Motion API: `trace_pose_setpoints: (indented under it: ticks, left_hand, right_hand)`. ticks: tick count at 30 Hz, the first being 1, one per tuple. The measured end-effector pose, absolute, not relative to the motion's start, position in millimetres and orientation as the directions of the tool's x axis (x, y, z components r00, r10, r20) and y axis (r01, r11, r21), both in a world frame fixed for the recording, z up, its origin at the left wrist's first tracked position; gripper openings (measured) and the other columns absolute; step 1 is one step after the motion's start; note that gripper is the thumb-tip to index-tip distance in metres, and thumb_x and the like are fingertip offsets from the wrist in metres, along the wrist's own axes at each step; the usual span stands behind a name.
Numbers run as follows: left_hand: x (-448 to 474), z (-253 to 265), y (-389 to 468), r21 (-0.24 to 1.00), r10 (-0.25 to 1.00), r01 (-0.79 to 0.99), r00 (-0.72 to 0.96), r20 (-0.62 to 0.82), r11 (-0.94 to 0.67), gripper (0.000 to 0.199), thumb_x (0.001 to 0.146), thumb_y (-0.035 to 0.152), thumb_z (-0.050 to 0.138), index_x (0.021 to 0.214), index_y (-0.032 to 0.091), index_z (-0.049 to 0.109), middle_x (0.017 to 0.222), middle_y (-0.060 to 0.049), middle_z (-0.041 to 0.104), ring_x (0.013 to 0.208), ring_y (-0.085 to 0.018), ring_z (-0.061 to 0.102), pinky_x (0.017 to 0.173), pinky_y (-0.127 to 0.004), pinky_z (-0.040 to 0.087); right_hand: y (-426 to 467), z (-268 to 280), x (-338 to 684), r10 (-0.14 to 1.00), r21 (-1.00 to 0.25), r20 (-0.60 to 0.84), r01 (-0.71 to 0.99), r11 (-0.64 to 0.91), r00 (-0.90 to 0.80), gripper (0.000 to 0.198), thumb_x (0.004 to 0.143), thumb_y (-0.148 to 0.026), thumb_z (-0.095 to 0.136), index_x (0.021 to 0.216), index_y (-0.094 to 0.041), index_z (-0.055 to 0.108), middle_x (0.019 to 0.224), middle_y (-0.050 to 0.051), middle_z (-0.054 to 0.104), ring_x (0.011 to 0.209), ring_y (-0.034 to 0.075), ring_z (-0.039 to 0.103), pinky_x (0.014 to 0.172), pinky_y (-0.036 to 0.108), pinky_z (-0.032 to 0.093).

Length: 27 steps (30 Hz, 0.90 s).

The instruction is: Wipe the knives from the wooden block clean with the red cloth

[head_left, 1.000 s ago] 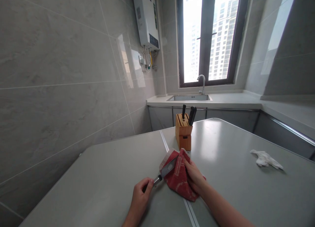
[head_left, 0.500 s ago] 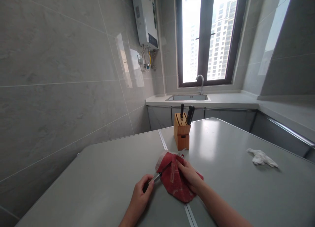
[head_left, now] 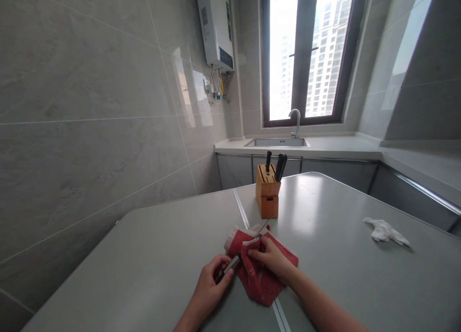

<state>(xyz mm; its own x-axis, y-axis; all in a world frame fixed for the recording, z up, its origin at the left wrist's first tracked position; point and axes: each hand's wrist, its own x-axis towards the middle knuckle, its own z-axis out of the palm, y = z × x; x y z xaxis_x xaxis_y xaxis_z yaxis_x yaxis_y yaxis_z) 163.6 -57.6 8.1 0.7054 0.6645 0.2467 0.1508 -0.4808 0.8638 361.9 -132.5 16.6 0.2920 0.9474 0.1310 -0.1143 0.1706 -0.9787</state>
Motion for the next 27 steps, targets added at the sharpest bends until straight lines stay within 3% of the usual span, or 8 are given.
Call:
trace_pose_setpoints:
  ticks: [15,21,24,27]
  left_hand:
    - [164,12,-60,0.885,0.660,0.142,0.720,0.215,-0.443,0.030,0.084,0.043,0.052,0.088,0.015,0.062,0.076,-0.004,0.062,0.066,-0.015,0.052,0.062,-0.022,0.040]
    - [165,11,-60,0.920,0.662,0.131,0.732,0.162,-0.369,0.035,0.087,0.045,0.047,0.092,0.015,0.065,0.059,0.001,0.056,0.051,-0.012,0.048,0.051,-0.020,0.037]
    - [165,12,-60,0.914,0.666,0.136,0.726,0.170,-0.382,0.036,0.087,0.044,0.046,0.094,0.015,0.065,0.063,0.000,0.059,0.051,-0.011,0.049,0.051,-0.020,0.038]
    - [164,16,-60,0.895,0.655,0.132,0.727,0.204,-0.426,0.032,0.087,0.042,0.048,0.095,0.017,0.066,0.078,-0.003,0.067,0.065,-0.015,0.058,0.062,-0.022,0.043]
  right_hand:
    - [-132,15,365,0.948,-0.990,0.136,0.061,0.123,0.289,0.035,0.062,-0.033,0.076,0.091,-0.016,0.063,0.091,0.005,0.070,0.091,0.027,0.062,0.083,0.037,0.046]
    - [-133,21,364,0.945,-0.978,0.209,0.059,0.201,0.251,0.028,0.067,-0.035,0.071,0.087,-0.017,0.066,0.089,0.004,0.069,0.087,0.025,0.061,0.079,0.035,0.046]
    - [-134,25,363,0.942,-0.976,0.218,0.047,0.213,0.253,0.026,0.068,-0.034,0.071,0.087,-0.017,0.066,0.089,0.005,0.069,0.087,0.024,0.061,0.079,0.035,0.045]
    - [-134,26,363,0.943,-0.980,0.199,0.034,0.198,0.268,0.025,0.069,-0.034,0.071,0.085,-0.016,0.066,0.088,0.005,0.069,0.086,0.024,0.060,0.079,0.035,0.045]
